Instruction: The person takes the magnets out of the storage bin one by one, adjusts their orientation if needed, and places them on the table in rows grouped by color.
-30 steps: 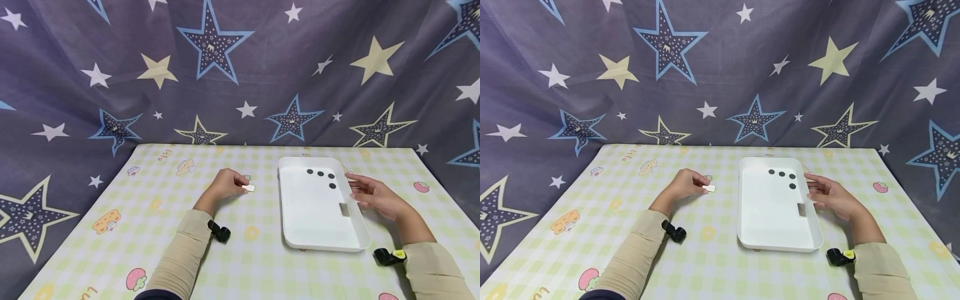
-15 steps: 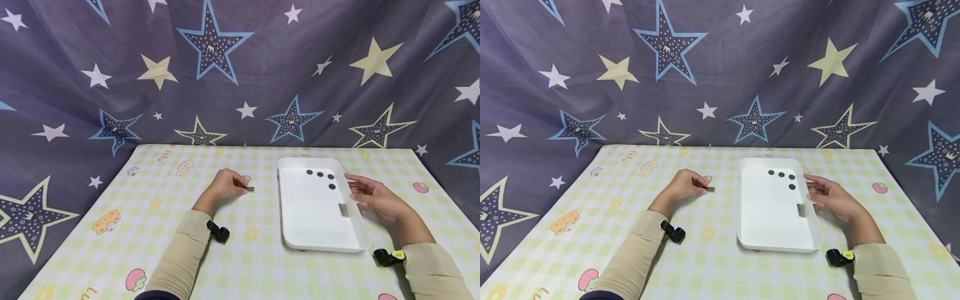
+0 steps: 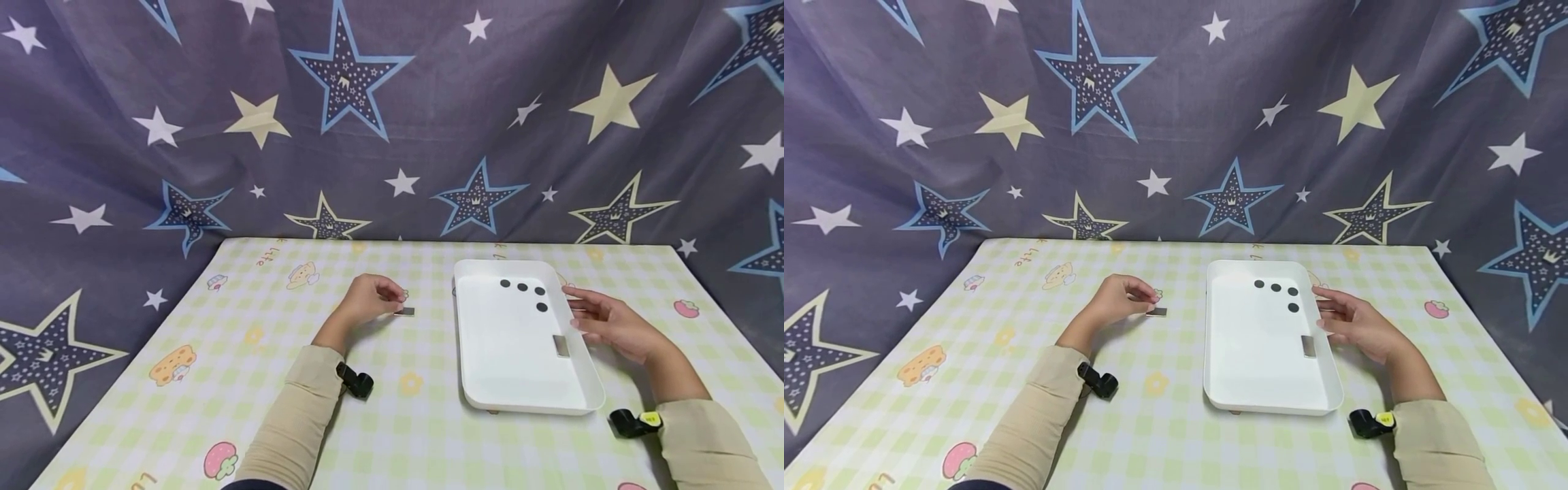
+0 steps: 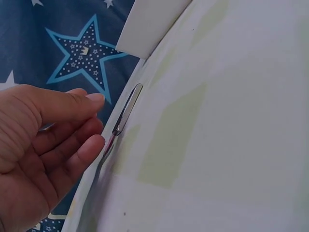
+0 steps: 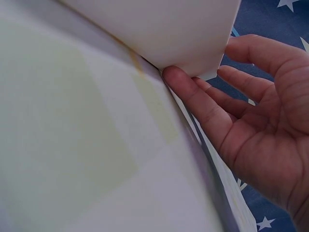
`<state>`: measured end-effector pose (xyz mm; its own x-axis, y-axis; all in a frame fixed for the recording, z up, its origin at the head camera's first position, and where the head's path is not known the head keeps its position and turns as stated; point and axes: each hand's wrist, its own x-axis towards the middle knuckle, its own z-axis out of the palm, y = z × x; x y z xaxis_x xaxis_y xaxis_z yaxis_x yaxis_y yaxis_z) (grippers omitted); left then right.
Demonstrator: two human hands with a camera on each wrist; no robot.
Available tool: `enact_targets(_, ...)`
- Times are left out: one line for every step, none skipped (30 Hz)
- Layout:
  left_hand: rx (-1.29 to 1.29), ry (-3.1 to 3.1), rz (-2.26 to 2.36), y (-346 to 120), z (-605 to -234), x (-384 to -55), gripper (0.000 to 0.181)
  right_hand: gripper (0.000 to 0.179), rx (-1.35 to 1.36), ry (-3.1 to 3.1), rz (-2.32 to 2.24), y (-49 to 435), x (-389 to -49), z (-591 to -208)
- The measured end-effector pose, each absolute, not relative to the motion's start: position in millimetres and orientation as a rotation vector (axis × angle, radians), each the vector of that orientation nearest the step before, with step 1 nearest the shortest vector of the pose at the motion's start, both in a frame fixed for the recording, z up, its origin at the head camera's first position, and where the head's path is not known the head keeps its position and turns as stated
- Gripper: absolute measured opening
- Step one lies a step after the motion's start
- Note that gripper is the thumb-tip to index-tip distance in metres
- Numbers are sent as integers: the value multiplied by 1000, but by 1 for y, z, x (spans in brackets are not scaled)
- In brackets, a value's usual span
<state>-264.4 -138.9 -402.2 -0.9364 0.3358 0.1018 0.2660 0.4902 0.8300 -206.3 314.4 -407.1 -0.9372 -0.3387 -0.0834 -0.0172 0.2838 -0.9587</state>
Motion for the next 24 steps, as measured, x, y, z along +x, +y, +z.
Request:
enact_targets(530, 2636, 1467, -139, -402, -265, 14, 64, -325, 2285, -1700, 314, -206, -407)
enact_targets(530, 2627, 1475, -139, -402, -265, 16, 64, -323, 2284, -1701, 314, -206, -407)
enact_targets(530, 2617, 1485, -138, -401, -265, 17, 64, -322, 2284, -1701, 314, -206, -407)
enact_targets(534, 2606, 1495, -138, -401, -265, 19, 64, -322, 2284, -1700, 314, -206, -407)
enact_targets(539, 2597, 1504, -138, -400, -264, 20, 64, -320, 2283, -1702, 314, -206, -407)
enact_targets(546, 2589, 1513, -137, -400, -264, 22, 64, -321, 2284, -1703, 314, -206, -407)
enact_targets(551, 2576, 1527, -136, -399, -264, 24, 64, -321, 2285, -1702, 314, -206, -407)
enact_targets(560, 2564, 1542, -135, -398, -264, 26, 64, -321, 2285, -1702, 314, -206, -407)
enact_targets(565, 2550, 1559, -134, -397, -263, 27, 64, -323, 2286, -1701, 314, -206, -407)
enact_targets(573, 2535, 1576, -133, -396, -263, 29, 65, -323, 2286, -1700, 314, -206, -407)
enact_targets(579, 2520, 1594, -132, -395, -263, 30, 65, -324, 2285, -1701, 314, -206, -407)
enact_targets(585, 2505, 1610, -131, -394, -262, 31, 65, -324, 2285, -1701, 314, -206, -407)
enact_targets(588, 2488, 1627, -130, -394, -262, 31, 65, -324, 2285, -1702, 313, -206, -407)
enact_targets(597, 2478, 1640, -128, -393, -261, 32, 65, -323, 2285, -1702, 313, -206, -407)
enact_targets(607, 2467, 1653, -127, -393, -261, 32, 66, -323, 2284, -1703, 313, -206, -407)
enact_targets(617, 2459, 1665, -126, -393, -261, 31, 66, -324, 2284, -1702, 313, -206, -407)
enact_targets(622, 2457, 1672, -124, -392, -260, 31, 66, -323, 2285, -1702, 313, -206, -407)
enact_targets(625, 2456, 1678, -122, -392, -260, 31, 66, -323, 2287, -1701, 313, -206, -407)
enact_targets(624, 2455, 1683, -121, -391, -259, 31, 66, -323, 2288, -1699, 313, -206, -406)
enact_targets(624, 2451, 1693, -119, -390, -258, 31, 66, -323, 2288, -1699, 313, -206, -406)
enact_targets(617, 2448, 1701, -117, -389, -257, 31, 65, -323, 2288, -1699, 313, -206, -406)
enact_targets(608, 2447, 1705, -115, -388, -256, 31, 65, -323, 2289, -1697, 313, -206, -406)
enact_targets(603, 2445, 1710, -113, -387, -256, 30, 65, -323, 2290, -1696, 313, -206, -406)
enact_targets(601, 2442, 1714, -110, -386, -255, 29, 65, -323, 2289, -1697, 314, -206, -406)
